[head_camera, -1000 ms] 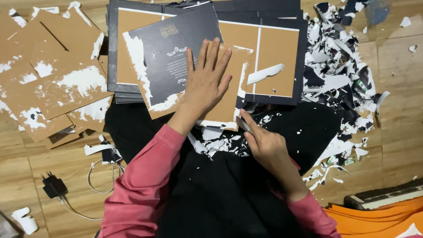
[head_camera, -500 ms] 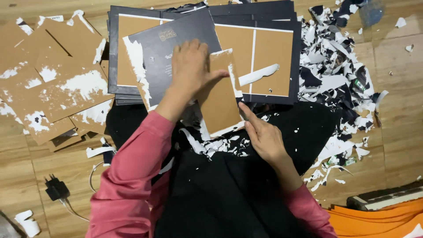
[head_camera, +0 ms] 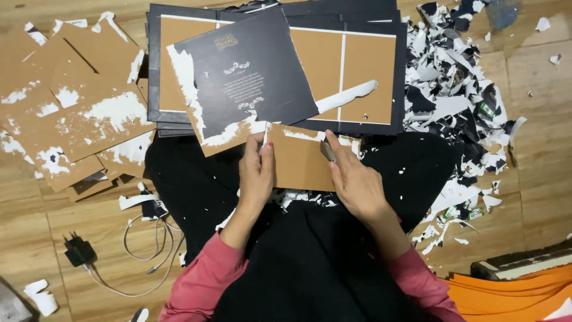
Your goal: Trimming and cutting printed cardboard sheets using a utility knife
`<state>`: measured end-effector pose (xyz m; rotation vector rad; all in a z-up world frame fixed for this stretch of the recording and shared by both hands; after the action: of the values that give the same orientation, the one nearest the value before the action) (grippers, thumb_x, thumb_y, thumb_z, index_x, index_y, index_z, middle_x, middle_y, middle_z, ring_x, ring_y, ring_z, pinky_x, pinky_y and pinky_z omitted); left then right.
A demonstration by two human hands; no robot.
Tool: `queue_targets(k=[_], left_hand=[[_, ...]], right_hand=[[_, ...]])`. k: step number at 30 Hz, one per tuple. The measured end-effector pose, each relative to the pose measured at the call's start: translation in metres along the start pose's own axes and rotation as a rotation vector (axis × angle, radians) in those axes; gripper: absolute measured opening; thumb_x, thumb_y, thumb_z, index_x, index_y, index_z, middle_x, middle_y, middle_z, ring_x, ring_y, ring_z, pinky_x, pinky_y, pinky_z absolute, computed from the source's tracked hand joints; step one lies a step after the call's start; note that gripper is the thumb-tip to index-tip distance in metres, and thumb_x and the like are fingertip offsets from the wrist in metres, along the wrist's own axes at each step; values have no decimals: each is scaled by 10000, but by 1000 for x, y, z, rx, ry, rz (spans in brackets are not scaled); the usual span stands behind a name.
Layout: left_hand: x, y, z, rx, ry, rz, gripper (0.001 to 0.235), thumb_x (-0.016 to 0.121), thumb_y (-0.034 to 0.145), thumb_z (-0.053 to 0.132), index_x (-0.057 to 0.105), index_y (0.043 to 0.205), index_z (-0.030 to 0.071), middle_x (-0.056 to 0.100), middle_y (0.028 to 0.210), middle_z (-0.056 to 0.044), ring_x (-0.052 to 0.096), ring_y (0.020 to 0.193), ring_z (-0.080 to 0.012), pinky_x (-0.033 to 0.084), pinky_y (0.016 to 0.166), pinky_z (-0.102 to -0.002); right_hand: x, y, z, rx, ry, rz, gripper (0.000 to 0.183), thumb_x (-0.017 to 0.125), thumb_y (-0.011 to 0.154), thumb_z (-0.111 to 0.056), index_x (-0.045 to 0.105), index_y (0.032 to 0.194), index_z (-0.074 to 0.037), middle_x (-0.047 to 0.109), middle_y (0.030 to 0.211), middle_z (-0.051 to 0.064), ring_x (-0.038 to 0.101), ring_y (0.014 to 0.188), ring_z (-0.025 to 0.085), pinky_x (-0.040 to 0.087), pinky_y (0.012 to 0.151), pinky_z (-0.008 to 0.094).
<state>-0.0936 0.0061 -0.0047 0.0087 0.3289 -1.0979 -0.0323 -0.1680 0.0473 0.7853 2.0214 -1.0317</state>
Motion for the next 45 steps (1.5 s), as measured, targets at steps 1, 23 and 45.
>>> queue_targets(k=[1,23,45], left_hand=[[1,-2,-4,0,0,7,211,398,924,255,497,1039,109,577,718,-220,593,711,-342,455,679,-430],[11,-24,6,67,-82,39,227,404,931,181,463,1120,72,596,551,-131,521,526,-181,457,578,-348],[-72,-4,95,580,-48,425,241,544,890,167,571,1080,21,589,632,-118,474,521,-133,414,511,-275]], right_hand=[[7,0,4,-7,-2,-1,537,246,895,-317,156,1425,-319,540,1143,162,591,866,452,480,751,519],[9,-6,20,42,0,64,488,234,898,-362,214,1381,-430,636,1010,96,623,798,400,506,691,479],[-38,-35,34,-209,334,691,447,304,981,-151,312,1424,-91,580,658,153,514,539,293,447,575,400]])
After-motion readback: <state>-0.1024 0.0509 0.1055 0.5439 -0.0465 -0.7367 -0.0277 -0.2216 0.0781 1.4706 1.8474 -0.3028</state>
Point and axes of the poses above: each hand's wrist, its own y-axis towards the middle knuckle, its own x-axis out of the palm, z = x × y, the point moved 4 cm from there along y, towards the middle knuckle
